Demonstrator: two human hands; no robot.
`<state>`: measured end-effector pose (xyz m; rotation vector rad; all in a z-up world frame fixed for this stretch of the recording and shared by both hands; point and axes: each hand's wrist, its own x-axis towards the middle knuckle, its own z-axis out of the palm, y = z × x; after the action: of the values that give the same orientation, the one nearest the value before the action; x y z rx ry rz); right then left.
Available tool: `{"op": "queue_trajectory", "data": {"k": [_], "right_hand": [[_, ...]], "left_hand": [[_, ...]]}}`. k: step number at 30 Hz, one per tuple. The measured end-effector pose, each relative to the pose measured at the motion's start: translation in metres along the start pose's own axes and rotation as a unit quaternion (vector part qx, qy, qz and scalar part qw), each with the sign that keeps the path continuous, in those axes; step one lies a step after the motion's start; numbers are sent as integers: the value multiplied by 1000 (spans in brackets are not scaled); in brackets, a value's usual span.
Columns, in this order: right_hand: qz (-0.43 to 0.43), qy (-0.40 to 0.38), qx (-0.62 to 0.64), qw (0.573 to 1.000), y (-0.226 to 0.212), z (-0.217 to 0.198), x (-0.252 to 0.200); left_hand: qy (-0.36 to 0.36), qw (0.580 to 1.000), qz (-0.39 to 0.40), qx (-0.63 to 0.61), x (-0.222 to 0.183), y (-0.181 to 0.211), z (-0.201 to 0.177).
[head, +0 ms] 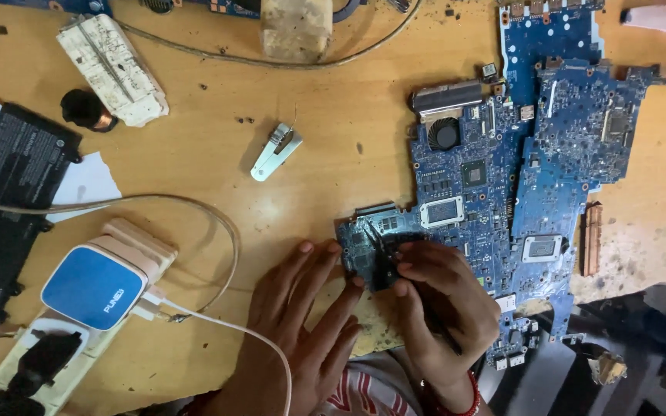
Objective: Repairing a laptop motherboard by inspecting and manipulating small connectors with a precision tool.
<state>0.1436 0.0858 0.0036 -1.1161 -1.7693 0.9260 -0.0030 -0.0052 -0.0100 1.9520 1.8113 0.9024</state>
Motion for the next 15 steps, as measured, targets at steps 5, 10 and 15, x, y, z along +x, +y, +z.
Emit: {"op": "queue_trajectory", "data": {"k": [5, 10, 15], "right_hand": [[1, -11, -5, 1000, 0, -1, 3], [-16, -16, -12, 1000, -1, -1, 6], [-17, -21, 0, 1000, 0, -2, 6]], "left_hand": [[5, 1000, 0, 4, 3, 0, 1], [-11, 1000, -5, 11, 5, 2, 0], [-21, 999, -4, 28, 3, 2, 1]]}}
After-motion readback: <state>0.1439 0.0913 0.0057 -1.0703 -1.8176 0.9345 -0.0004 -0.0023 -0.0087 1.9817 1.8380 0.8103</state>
